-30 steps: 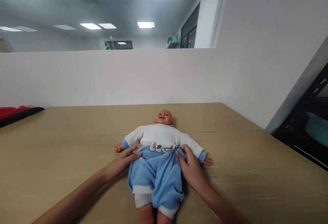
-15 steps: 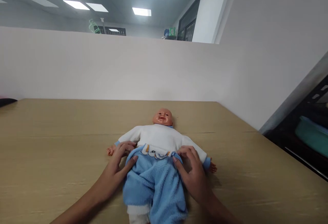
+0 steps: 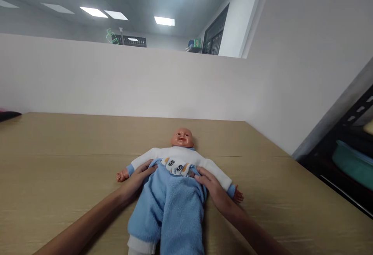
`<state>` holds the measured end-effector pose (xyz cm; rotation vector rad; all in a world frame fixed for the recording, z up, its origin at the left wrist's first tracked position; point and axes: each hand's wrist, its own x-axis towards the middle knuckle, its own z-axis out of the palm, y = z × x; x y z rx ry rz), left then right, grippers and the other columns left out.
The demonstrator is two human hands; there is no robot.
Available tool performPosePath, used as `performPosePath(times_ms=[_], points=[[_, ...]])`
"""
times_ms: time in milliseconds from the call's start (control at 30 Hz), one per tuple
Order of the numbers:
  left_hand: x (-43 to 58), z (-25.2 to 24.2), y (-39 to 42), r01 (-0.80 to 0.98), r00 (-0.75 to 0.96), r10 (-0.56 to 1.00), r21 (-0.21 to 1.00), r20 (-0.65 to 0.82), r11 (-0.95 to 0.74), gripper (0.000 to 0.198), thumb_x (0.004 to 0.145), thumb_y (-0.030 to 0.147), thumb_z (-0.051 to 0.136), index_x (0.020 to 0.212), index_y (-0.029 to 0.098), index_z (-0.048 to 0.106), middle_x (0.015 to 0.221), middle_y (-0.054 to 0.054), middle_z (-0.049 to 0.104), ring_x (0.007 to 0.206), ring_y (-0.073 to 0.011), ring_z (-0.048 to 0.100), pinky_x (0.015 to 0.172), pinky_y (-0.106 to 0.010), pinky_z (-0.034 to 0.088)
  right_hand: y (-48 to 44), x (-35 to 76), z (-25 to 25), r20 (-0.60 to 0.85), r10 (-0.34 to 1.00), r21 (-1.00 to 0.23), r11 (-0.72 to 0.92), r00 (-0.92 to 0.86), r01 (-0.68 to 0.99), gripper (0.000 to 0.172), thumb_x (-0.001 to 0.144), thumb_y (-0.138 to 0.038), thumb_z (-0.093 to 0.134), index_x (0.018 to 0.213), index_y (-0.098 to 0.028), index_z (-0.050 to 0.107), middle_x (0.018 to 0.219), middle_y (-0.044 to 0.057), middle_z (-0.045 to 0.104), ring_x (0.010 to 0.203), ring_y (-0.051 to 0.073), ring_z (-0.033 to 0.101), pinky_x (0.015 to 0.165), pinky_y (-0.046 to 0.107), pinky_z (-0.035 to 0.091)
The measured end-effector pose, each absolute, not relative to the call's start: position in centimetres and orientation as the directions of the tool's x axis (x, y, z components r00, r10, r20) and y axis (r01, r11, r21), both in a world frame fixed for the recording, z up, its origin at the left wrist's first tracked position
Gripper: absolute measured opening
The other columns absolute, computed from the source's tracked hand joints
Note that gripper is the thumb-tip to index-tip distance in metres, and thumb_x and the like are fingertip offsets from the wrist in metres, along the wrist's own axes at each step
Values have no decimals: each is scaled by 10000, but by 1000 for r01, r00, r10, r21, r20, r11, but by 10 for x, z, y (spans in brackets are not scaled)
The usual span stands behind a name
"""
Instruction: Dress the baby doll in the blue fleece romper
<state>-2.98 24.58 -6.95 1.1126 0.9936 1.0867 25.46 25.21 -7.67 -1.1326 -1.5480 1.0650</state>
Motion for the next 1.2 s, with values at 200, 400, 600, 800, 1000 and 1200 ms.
performPosePath(times_ms=[200, 400, 600, 800, 1000, 1200], points=[[-48, -73, 240, -120, 199, 973, 982, -121, 147, 547, 854, 553, 807, 1295, 246, 710, 1453, -111, 685, 1430, -337, 550, 1246, -456, 369, 235, 269, -64, 129, 948, -983, 160, -290, 88, 391, 890, -618, 698, 1048, -261, 716, 1098, 67, 725, 1128, 299, 641, 1043, 435, 517], [-19, -72, 238, -289, 225, 950, 917, -214, 275, 693, 928, 579, 718, 1527, 323, 479, 1551, -92, 610, 1391, -276, 601, 1203, -432, 446, 258, 259, -75, -106, 988, -994, -108, -112, -13, 579, 737, -679, 765, 1122, -252, 689, 1223, 69, 737, 1243, 331, 628, 1148, 473, 456], [-44, -64, 236, 176, 335, 937, 984, -98, 40, 567, 905, 539, 712, 1397, 266, 640, 1475, -92, 670, 1420, -357, 543, 1203, -463, 431, 261, 287, -71, -7, 970, -979, 43, -245, 201, 304, 817, -480, 666, 967, -220, 718, 1085, 78, 745, 1169, 334, 618, 1090, 448, 477], [-73, -68, 233, 403, 564, 823, 847, 68, -346, 821, 765, 402, 881, 1505, 245, 561, 1614, -133, 533, 1509, -400, 428, 1285, -516, 308, 253, 332, -34, -149, 709, -850, 264, -690, 455, 416, 862, -374, 741, 1251, -226, 729, 1265, 75, 699, 1231, 318, 612, 1126, 413, 459], [-55, -64, 229, 264, 515, 856, 940, 51, -215, 494, 853, 380, 807, 1325, 262, 727, 1447, -91, 695, 1416, -383, 546, 1246, -503, 360, 251, 320, -47, -68, 717, -913, 236, -694, 333, 492, 889, -518, 748, 1298, -245, 723, 1420, 112, 663, 1419, 347, 520, 1279, 509, 302], [-23, -76, 222, -215, 190, 977, 967, -95, 136, 382, 795, 334, 821, 1150, 202, 780, 1240, -101, 802, 1275, -371, 662, 1099, -455, 515, 244, 272, -84, -137, 967, -960, -182, -213, -212, 451, 713, -531, 786, 1050, -231, 776, 1162, 103, 809, 1251, 374, 662, 1171, 499, 464]])
